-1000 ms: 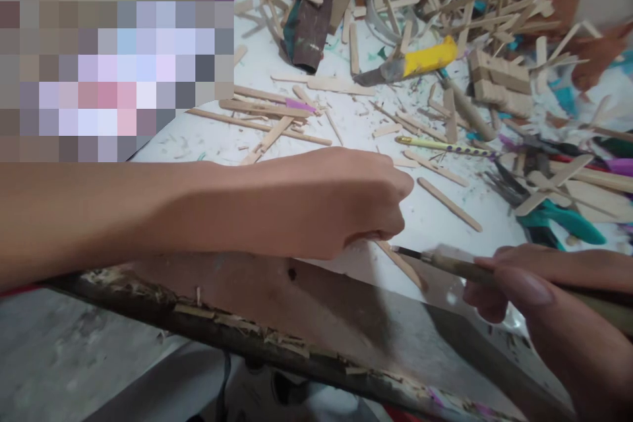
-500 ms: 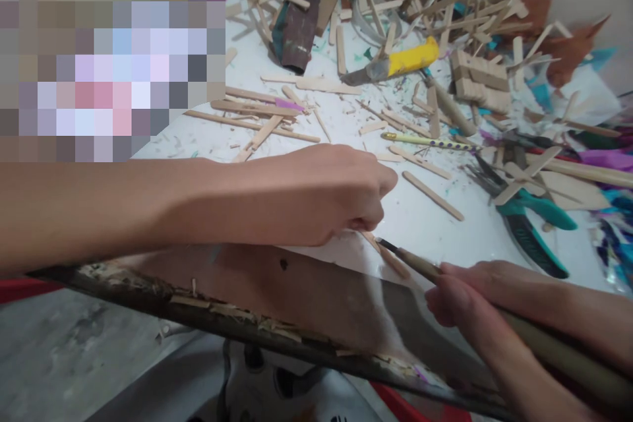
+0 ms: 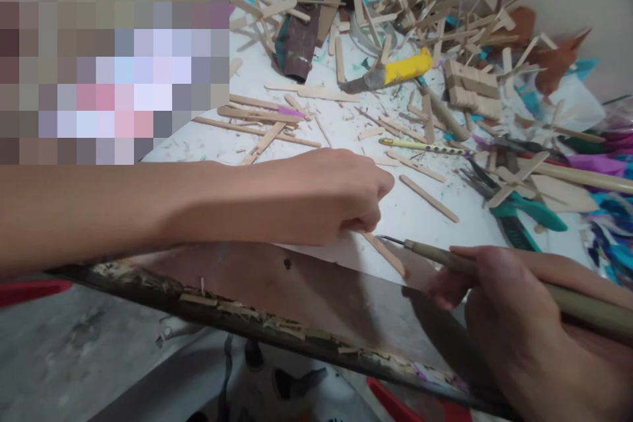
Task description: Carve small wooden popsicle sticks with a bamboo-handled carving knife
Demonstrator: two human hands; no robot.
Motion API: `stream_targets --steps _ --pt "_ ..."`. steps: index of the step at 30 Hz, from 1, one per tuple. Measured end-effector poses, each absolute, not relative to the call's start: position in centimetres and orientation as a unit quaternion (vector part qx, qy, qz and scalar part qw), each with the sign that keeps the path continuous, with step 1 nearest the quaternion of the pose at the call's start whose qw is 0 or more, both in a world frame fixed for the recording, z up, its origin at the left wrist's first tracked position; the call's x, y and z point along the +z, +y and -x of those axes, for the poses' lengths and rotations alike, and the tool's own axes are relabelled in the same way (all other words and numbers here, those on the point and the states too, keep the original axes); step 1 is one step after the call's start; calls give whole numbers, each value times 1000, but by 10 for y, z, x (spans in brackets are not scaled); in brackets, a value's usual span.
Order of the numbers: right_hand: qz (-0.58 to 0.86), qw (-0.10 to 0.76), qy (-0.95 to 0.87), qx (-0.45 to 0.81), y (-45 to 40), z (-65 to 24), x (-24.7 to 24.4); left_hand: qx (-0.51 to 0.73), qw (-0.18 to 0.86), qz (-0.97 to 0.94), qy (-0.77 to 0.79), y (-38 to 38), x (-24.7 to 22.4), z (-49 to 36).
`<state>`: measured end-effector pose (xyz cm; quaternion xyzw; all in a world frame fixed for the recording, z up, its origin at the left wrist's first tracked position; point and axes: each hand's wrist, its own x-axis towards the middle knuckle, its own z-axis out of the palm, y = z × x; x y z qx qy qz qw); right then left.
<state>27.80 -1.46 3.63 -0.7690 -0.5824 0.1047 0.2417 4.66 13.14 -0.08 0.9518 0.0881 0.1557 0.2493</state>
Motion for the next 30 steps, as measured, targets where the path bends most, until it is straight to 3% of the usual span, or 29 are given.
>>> stream_targets --steps 6,17,30 --pt "834 226 -494 99 -16 -273 39 159 289 -936 122 128 0 -46" --pt "781 193 -588 89 -23 -278 45 159 310 -928 129 127 0 -45" --pt "816 199 -533 102 -19 -273 45 149 309 -931 124 130 1 -45"
